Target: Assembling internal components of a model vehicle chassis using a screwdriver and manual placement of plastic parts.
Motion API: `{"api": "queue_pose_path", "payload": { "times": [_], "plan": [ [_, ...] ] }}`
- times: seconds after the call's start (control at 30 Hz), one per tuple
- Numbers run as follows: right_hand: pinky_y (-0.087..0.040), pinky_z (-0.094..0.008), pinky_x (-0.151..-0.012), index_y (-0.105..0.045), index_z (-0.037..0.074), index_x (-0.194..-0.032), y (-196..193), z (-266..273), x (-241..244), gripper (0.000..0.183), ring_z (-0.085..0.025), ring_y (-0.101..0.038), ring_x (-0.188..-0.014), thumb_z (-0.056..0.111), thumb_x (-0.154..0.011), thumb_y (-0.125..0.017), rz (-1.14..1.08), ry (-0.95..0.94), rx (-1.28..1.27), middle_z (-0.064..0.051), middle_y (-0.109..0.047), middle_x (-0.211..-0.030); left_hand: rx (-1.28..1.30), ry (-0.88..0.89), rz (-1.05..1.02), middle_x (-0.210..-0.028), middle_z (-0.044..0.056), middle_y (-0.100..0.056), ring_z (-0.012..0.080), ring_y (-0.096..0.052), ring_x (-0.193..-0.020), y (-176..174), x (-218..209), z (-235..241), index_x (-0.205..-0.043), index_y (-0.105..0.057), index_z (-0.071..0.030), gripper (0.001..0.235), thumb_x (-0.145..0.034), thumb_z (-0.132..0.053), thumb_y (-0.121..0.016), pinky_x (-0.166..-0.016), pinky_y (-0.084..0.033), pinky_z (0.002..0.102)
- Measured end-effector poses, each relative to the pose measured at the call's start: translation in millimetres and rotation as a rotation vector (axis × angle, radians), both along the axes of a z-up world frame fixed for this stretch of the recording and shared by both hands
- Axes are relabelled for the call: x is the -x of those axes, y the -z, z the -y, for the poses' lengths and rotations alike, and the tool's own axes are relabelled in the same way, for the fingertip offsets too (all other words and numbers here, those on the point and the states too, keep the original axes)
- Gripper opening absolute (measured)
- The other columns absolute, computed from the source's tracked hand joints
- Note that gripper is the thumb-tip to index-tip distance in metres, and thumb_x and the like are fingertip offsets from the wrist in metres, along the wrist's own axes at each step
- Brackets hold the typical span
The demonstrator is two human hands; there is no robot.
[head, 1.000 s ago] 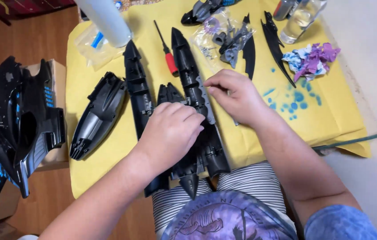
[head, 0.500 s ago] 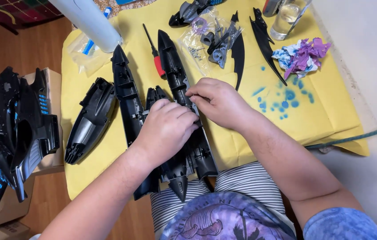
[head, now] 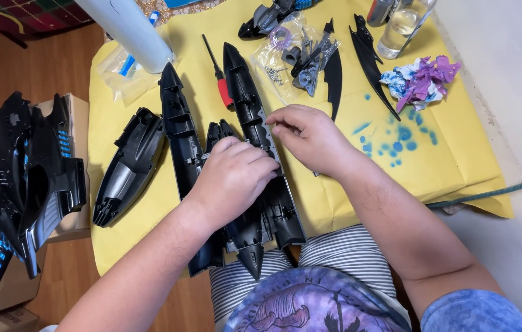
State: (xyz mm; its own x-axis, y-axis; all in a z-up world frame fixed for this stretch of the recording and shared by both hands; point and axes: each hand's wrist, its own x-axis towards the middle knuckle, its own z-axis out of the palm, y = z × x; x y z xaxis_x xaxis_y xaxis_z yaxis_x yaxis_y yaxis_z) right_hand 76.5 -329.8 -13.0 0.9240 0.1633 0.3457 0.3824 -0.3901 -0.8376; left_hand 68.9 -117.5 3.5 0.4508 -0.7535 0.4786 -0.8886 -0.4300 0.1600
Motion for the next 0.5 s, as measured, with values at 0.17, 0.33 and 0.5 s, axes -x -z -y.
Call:
{"api": "queue_pose_path", "payload": {
  "times": [0.17, 0.33, 0.5],
  "plan": [
    [-0.055, -0.037, -0.067, -0.076, 0.007, -0.106, 0.2, 2.9, -1.7, 0.017, -0.024, -0.068, -0.077, 0.001, -0.094, -0.065, 0.000, 0.056, 0.000, -0.010, -0.068, -0.082, -0.010, -0.005, 0.009, -0.086, -0.001, -0.069, 0.0192, -0.069, -0.091, -2.4, 0.3, -0.5, -0.091, -0.071, -0.018, 0.009, -0.097, -0.023, -0.067, -0.089, -0.049, 0.040],
    [-0.055, -0.038, -0.069, -0.075, 0.006, -0.107, -0.3, 2.7, -1.8, 0.018, -0.024, -0.068, -0.078, 0.001, -0.094, -0.064, -0.011, 0.079, -0.009, -0.011, -0.067, -0.081, -0.032, -0.007, -0.013, -0.087, 0.000, -0.070, 0.0198, -0.070, -0.090, -6.1, 1.4, -1.2, -0.092, -0.073, -0.017, 0.010, -0.098, -0.023, -0.067, -0.089, -0.050, 0.040],
    [-0.055, -0.039, -0.069, -0.076, 0.005, -0.108, 1.9, 3.4, -3.3, 0.017, -0.025, -0.068, -0.077, 0.002, -0.093, -0.067, 0.003, 0.080, 0.001, -0.011, -0.067, -0.081, -0.046, -0.006, -0.049, -0.091, 0.001, -0.070, 0.0219, -0.070, -0.092, -8.4, 1.3, -1.4, -0.094, -0.073, -0.017, 0.009, -0.097, -0.023, -0.068, -0.089, -0.051, 0.042]
  ]
}}
